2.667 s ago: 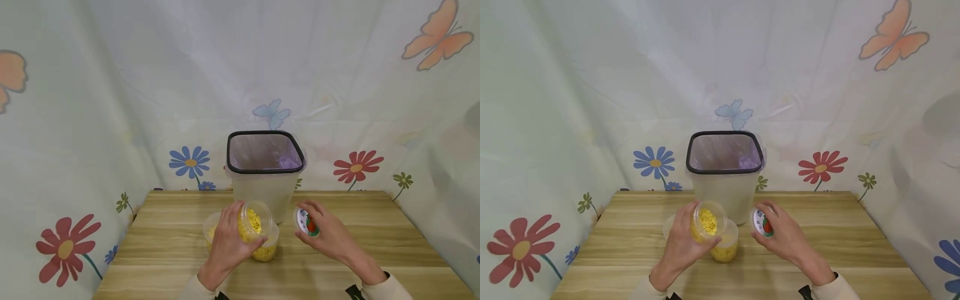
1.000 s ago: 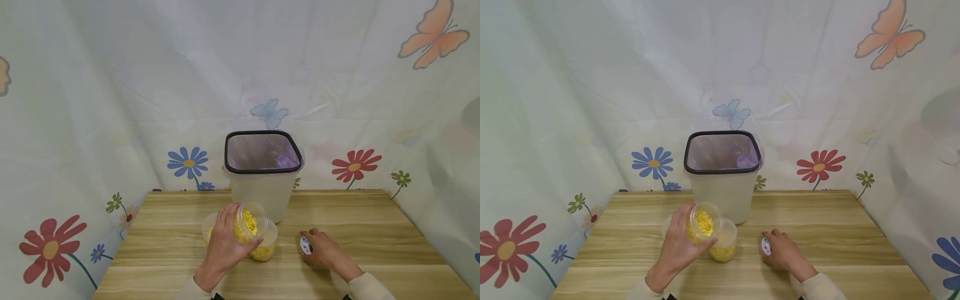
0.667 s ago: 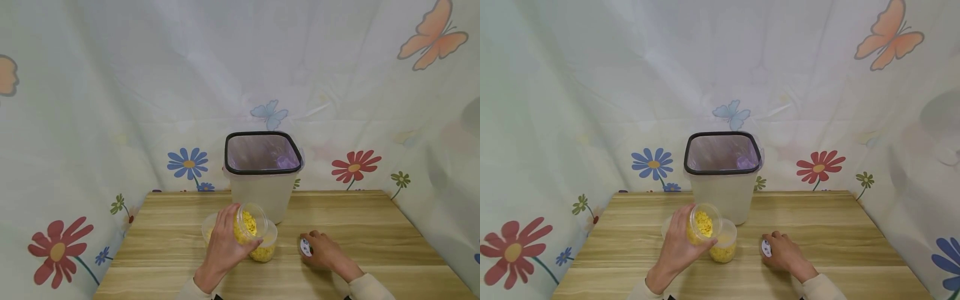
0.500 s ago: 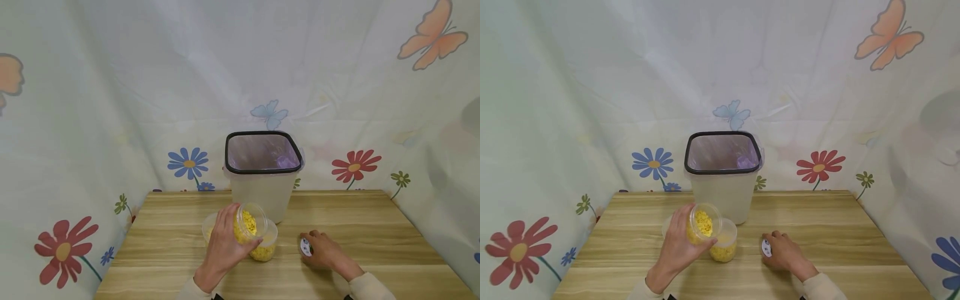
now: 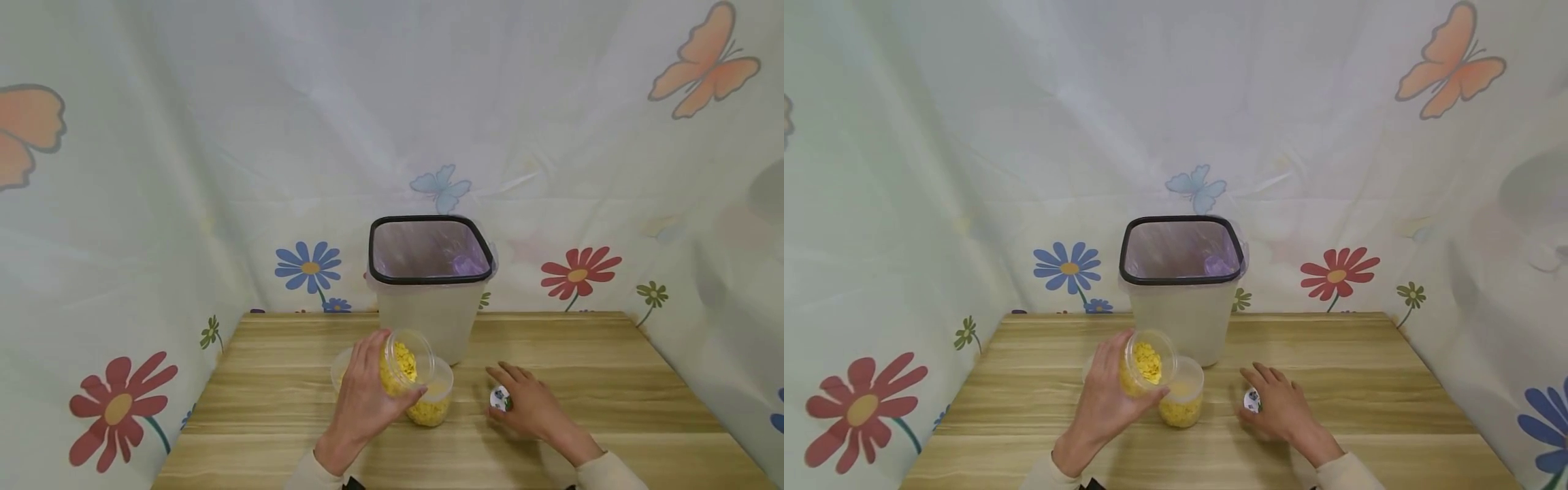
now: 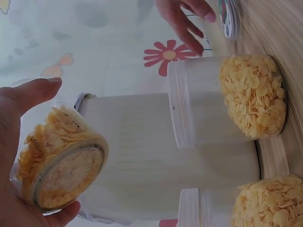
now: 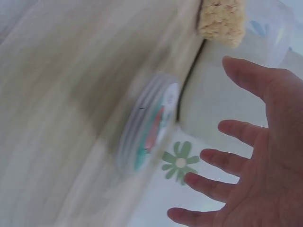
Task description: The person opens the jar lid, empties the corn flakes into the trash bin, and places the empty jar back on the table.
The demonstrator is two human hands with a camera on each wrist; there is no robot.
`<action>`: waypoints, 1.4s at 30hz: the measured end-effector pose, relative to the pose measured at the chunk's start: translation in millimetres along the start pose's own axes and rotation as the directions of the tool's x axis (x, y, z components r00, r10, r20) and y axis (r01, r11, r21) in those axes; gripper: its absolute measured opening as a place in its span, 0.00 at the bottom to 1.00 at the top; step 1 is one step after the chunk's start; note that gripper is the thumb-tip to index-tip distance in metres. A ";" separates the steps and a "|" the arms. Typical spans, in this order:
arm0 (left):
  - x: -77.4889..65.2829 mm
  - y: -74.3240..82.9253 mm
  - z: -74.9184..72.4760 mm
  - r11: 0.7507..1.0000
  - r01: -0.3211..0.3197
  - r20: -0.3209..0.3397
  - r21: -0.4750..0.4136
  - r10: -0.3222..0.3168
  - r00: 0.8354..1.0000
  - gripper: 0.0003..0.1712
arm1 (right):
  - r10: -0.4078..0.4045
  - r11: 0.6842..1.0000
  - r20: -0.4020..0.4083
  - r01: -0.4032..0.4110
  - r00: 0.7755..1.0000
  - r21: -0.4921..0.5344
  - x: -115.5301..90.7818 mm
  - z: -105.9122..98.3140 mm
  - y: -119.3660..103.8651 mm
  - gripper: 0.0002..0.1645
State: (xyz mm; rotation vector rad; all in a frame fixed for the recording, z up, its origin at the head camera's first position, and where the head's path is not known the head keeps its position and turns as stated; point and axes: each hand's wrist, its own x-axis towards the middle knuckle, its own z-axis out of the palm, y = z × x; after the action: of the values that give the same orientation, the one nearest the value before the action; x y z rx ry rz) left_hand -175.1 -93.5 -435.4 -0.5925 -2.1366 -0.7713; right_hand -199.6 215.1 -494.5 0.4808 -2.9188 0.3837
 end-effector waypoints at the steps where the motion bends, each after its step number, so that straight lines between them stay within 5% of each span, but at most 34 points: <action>1: 0.3 -0.1 -0.2 1.000 0.001 0.002 0.000 -0.001 1.000 0.54 | -0.008 1.000 -0.020 0.007 1.000 -0.006 -0.2 -2.1 -1.6 0.43; 16: 3.9 -1.8 -5.1 0.999 0.039 -0.004 -0.003 -0.039 0.999 0.56 | -0.132 0.991 -0.168 0.130 0.977 -0.025 -4.6 -39.1 -36.2 0.44; 34: 20.0 -2.8 -18.4 1.000 -0.015 -0.012 0.007 0.016 1.000 0.56 | -0.309 0.950 -0.366 0.307 0.878 -0.066 -8.0 -88.2 -64.5 0.47; 42: 33.3 -5.0 -26.3 0.997 -0.068 -0.034 0.033 0.069 0.997 0.56 | -0.287 0.955 -0.376 0.295 0.881 -0.038 1.1 -104.7 -69.6 0.47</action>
State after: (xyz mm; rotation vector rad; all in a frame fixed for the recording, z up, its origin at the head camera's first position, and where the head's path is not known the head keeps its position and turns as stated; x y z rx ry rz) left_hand -184.6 -109.9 -397.2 -0.6279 -2.0810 -0.7039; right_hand -165.5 180.0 -378.7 0.7459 -2.4248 0.4101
